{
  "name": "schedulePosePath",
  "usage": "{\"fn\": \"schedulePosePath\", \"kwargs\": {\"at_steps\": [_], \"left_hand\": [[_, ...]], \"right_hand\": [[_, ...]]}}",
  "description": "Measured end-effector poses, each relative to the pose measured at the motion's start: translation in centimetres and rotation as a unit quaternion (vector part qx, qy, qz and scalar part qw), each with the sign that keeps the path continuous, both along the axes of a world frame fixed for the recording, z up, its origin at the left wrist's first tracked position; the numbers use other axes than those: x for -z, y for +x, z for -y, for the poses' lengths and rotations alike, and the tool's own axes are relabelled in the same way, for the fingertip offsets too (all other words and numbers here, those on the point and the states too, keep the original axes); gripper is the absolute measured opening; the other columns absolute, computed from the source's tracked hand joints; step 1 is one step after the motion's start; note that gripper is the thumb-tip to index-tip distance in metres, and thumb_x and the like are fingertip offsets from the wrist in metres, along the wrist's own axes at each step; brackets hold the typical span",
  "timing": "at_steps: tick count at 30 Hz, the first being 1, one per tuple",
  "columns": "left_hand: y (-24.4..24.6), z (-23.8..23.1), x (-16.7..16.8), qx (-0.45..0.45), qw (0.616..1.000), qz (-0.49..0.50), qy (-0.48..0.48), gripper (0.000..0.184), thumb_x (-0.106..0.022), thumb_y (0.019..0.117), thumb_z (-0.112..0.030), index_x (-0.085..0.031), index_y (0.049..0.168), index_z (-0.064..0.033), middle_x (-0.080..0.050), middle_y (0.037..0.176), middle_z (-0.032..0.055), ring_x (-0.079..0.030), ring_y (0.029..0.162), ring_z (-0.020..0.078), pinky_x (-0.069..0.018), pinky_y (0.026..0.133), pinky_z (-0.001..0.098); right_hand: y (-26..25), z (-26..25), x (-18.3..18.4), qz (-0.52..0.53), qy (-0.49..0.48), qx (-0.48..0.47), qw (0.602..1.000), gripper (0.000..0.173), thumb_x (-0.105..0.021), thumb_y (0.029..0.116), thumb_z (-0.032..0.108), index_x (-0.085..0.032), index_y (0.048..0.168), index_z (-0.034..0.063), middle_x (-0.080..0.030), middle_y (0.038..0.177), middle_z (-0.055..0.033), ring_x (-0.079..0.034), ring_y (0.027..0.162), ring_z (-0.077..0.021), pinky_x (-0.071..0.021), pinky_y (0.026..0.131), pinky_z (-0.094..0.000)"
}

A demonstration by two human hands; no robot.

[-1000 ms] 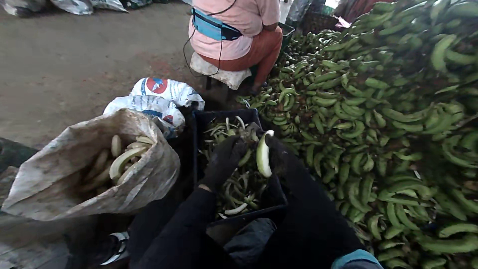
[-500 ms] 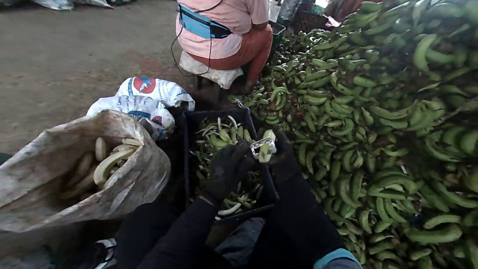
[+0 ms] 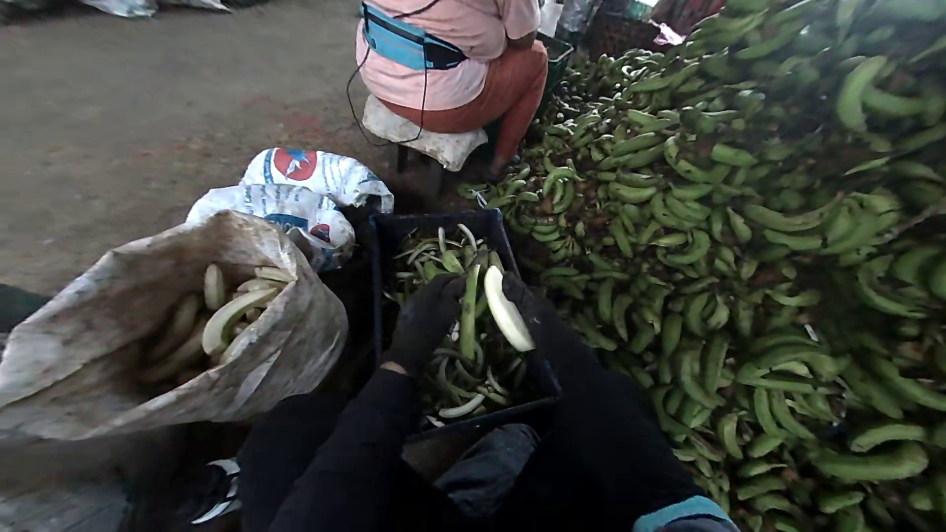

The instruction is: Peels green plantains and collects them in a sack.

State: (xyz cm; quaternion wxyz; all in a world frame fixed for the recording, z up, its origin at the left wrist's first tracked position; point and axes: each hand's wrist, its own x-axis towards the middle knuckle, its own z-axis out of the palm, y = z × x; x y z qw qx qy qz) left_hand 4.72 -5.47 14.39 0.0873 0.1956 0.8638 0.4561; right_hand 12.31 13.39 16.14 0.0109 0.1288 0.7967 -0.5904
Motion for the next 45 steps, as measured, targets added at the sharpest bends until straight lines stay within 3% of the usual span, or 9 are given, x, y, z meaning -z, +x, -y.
{"fn": "schedulePosePath", "kwargs": {"at_steps": [4,8,14,20,23,25,31,37,45], "left_hand": [[0.3,0.2,0.2,0.017,0.999,-0.032,-0.011,0.044,-0.045,0.1091,-0.040,-0.058,0.142,-0.0139,-0.068,0.124,0.0135,-0.067,0.109,0.0285,-0.0526,0.096,0.0553],[2.1,-0.5,1.0,0.096,0.977,-0.192,-0.004,0.043,-0.054,0.1044,-0.034,-0.061,0.141,-0.0123,-0.069,0.118,0.0158,-0.068,0.105,0.0312,-0.0548,0.092,0.0537],[4.0,-2.1,2.3,0.128,0.926,-0.354,-0.024,0.040,-0.060,0.0989,-0.042,-0.070,0.131,-0.0212,-0.072,0.104,0.0120,-0.069,0.096,0.0321,-0.0563,0.082,0.0523],[2.4,-2.4,2.3,0.051,0.997,-0.053,-0.016,0.042,-0.053,0.1067,-0.035,-0.058,0.142,-0.0124,-0.067,0.125,0.0153,-0.066,0.112,0.0286,-0.0535,0.098,0.0517],[0.8,-1.1,1.6,-0.036,0.997,0.067,0.012,0.045,-0.046,0.1089,-0.041,-0.055,0.142,-0.0119,-0.066,0.122,0.0186,-0.067,0.105,0.0333,-0.0537,0.092,0.0575],[0.5,-0.1,1.3,-0.061,0.994,0.087,0.027,0.048,-0.044,0.1087,-0.045,-0.052,0.142,-0.0111,-0.067,0.115,0.0196,-0.068,0.095,0.0331,-0.0549,0.084,0.0563],[2.7,0.4,0.1,0.057,0.998,-0.003,0.019,0.041,-0.053,0.1059,-0.037,-0.060,0.133,-0.0075,-0.069,0.103,0.0121,-0.068,0.088,0.0213,-0.0581,0.082,0.0464],[5.1,-1.2,1.0,0.193,0.974,-0.087,0.081,0.044,-0.055,0.1040,-0.038,-0.066,0.131,-0.0044,-0.070,0.117,0.0118,-0.068,0.103,0.0161,-0.0563,0.095,0.0372],[4.1,-2.3,1.5,0.040,0.993,-0.105,-0.040,0.042,-0.057,0.1033,-0.036,-0.065,0.132,-0.0073,-0.069,0.117,0.0175,-0.069,0.105,0.0329,-0.0552,0.092,0.0548]], "right_hand": [[-0.5,-1.8,1.5,-0.071,-0.237,0.080,0.966,0.035,-0.035,0.1112,0.031,-0.055,0.135,0.0157,-0.068,0.096,-0.0015,-0.064,0.072,-0.0070,-0.0567,0.062,-0.0248],[-0.6,-3.2,1.9,-0.102,-0.409,0.129,0.898,0.035,-0.037,0.1096,0.037,-0.061,0.120,0.0135,-0.069,0.093,-0.0028,-0.068,0.078,-0.0113,-0.0599,0.066,-0.0299],[0.1,-4.3,3.0,-0.068,-0.366,0.137,0.918,0.031,-0.037,0.1092,0.032,-0.061,0.117,0.0120,-0.068,0.088,-0.0005,-0.066,0.074,-0.0068,-0.0578,0.065,-0.0237],[-0.7,-1.9,3.0,-0.037,-0.291,0.091,0.952,0.029,-0.040,0.1095,0.024,-0.060,0.124,0.0086,-0.068,0.093,-0.0027,-0.065,0.077,-0.0086,-0.0576,0.068,-0.0272],[-0.7,-2.0,2.7,-0.048,-0.332,0.017,0.942,0.036,-0.036,0.1105,0.027,-0.059,0.133,0.0096,-0.070,0.104,-0.0033,-0.067,0.085,-0.0087,-0.0587,0.076,-0.0272],[-0.8,-2.2,2.3,-0.052,-0.377,0.006,0.925,0.039,-0.035,0.1087,0.031,-0.060,0.133,0.0121,-0.069,0.094,-0.0048,-0.066,0.071,-0.0100,-0.0584,0.062,-0.0261],[0.3,-4.2,2.5,-0.103,-0.343,0.088,0.929,0.037,-0.040,0.1087,0.036,-0.059,0.132,0.0147,-0.070,0.104,-0.0044,-0.068,0.082,-0.0111,-0.0597,0.069,-0.0285],[1.0,-4.1,1.8,-0.067,-0.192,0.091,0.975,0.031,-0.045,0.1082,0.027,-0.060,0.131,0.0134,-0.068,0.104,-0.0004,-0.065,0.085,-0.0060,-0.0570,0.074,-0.0251],[-0.4,-2.7,2.4,-0.062,-0.240,0.091,0.965,0.028,-0.043,0.1090,0.028,-0.061,0.124,0.0124,-0.067,0.093,0.0017,-0.063,0.076,-0.0038,-0.0555,0.066,-0.0223]]}}
